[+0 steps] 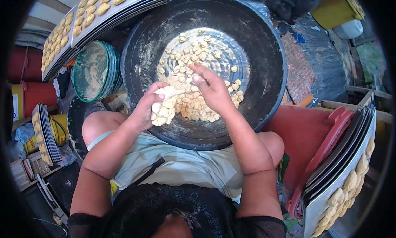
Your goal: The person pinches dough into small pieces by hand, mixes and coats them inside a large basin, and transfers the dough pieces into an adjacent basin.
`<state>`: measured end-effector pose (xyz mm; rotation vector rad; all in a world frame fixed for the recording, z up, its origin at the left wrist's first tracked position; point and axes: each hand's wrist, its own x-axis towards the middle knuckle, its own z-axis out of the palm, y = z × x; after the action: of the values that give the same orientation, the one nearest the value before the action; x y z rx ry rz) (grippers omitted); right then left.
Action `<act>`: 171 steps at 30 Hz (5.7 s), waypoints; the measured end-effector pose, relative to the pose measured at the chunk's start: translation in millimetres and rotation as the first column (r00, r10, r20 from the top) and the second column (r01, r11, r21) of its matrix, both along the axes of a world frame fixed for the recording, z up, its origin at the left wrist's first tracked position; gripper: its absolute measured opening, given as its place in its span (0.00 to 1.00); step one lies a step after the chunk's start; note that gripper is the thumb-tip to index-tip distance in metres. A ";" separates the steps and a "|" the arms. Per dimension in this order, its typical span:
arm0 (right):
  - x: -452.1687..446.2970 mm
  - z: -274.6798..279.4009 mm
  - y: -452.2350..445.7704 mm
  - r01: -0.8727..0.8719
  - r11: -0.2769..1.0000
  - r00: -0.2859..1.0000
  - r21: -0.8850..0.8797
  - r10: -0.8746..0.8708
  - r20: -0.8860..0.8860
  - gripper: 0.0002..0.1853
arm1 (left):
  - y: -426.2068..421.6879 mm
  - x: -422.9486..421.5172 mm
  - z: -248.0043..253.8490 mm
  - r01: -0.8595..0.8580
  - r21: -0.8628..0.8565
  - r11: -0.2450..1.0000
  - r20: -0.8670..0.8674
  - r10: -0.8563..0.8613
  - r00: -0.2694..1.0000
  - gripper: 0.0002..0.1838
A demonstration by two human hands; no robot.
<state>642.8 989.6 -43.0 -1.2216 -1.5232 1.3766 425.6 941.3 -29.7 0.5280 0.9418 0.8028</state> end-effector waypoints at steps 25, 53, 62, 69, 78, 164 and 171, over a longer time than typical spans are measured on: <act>1.8 4.7 -7.1 -0.207 0.978 0.978 -0.023 0.207 -0.009 0.22 | -1.5 2.2 -9.7 0.169 0.006 0.986 0.066 -0.169 0.983 0.33; -8.5 4.8 -10.1 -0.112 0.950 0.916 -0.293 -0.015 -0.400 0.09 | 2.0 13.8 -5.2 0.059 0.003 0.998 0.019 -0.059 0.998 0.18; -7.6 3.6 -9.8 0.102 0.987 0.963 -0.127 -0.130 -0.238 0.17 | 3.7 8.9 -16.1 0.112 0.104 0.988 -0.161 -0.095 0.982 0.15; -3.7 25.6 -13.7 -0.428 0.899 0.904 0.088 0.426 0.040 0.22 | 1.8 19.6 -5.6 -0.013 0.125 0.992 -0.129 0.029 0.991 0.26; -2.5 11.1 -8.7 -0.212 0.900 0.955 0.381 0.108 0.278 0.22 | 6.0 17.5 -0.1 0.024 -0.038 0.999 0.062 -0.021 0.998 0.38; 4.3 -31.5 16.6 0.125 0.951 0.867 -0.283 -0.243 -0.435 0.22 | 58.3 -9.5 -26.8 -0.080 0.021 0.997 -0.318 0.083 0.944 0.26; 60.8 -142.7 41.1 0.162 0.902 0.964 -0.400 -0.058 0.260 0.23 | 125.2 -73.6 -236.4 -0.173 0.114 0.978 -0.689 0.204 0.695 0.27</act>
<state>703.7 1030.7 -185.7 -1.7711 -1.3238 1.5739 352.0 1066.5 -266.1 0.8090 1.7167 0.8154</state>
